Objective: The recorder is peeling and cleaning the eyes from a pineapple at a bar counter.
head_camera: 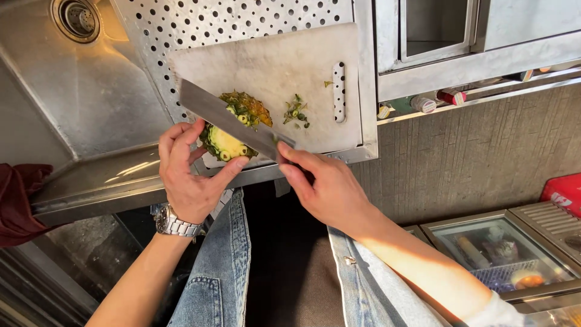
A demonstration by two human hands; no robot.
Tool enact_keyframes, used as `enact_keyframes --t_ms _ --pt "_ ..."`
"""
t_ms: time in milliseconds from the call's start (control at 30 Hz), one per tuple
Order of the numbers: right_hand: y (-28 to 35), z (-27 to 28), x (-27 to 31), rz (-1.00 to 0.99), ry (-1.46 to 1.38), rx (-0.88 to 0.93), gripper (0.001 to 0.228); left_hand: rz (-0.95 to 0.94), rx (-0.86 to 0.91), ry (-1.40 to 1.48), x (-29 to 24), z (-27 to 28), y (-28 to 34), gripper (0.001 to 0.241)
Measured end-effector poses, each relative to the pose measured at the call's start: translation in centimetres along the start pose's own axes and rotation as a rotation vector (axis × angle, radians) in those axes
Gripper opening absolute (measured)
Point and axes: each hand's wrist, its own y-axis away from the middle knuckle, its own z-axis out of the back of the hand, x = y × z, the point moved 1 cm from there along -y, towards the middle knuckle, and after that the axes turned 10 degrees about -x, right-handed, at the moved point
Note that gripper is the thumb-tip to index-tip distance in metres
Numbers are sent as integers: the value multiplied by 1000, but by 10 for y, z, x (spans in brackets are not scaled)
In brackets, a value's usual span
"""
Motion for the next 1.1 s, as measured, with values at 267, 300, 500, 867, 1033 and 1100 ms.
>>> enact_keyframes --t_ms 267,300,500,867,1033,1100 --pt "5 13 -18 -79 -43 34 36 22 10 -42 2 -1 0 82" --pt "8 16 -24 -85 -57 40 36 17 9 -44 2 -1 0 83" --pt "-17 -4 -29 -97 -221 97 35 40 21 -30 2 0 2 83" --pt "-28 2 -31 -132 -226 146 35 55 25 -79 -2 0 2 83" --pt "-18 14 -48 -153 -171 136 37 52 15 -102 0 -2 0 82" --pt "-25 8 -45 -140 -130 122 34 39 0 -23 1 -3 3 83"
